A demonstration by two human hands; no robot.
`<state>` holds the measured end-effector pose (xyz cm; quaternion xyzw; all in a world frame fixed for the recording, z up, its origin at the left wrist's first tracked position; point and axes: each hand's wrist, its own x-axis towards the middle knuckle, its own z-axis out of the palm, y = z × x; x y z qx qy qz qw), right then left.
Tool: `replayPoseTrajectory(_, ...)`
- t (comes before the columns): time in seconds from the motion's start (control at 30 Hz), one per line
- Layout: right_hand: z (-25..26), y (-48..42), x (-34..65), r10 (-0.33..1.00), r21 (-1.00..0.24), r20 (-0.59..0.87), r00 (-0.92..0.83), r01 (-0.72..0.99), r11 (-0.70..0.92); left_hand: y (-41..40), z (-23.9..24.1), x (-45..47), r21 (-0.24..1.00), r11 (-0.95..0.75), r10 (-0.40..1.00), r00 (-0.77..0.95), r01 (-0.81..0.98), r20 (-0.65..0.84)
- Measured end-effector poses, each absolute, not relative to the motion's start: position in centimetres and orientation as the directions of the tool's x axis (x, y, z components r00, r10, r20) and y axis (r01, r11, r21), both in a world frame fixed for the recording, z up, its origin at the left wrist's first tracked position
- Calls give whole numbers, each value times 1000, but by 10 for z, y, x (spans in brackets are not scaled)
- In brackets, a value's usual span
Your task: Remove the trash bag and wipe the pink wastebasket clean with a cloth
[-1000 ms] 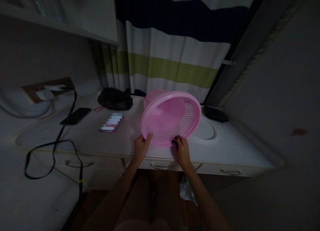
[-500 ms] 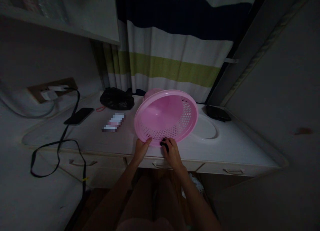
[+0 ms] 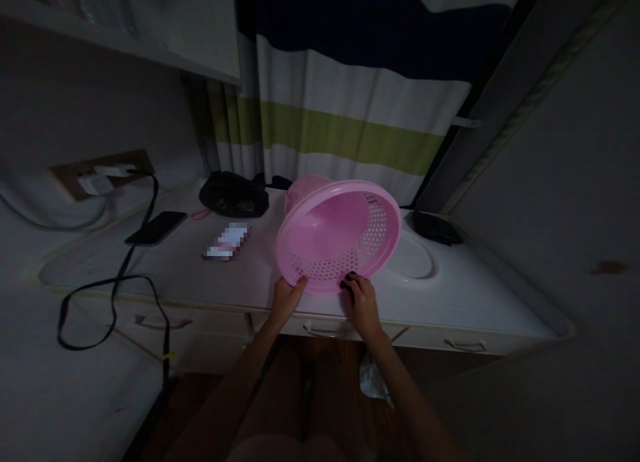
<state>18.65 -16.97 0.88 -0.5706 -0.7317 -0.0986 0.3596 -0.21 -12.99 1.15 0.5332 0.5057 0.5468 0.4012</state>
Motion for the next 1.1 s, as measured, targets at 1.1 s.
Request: replayPoseTrajectory(1.1,6,-174,183,789,-310,595,-154,862,402,-134,10,-5,978,-171,965,-182,121,191)
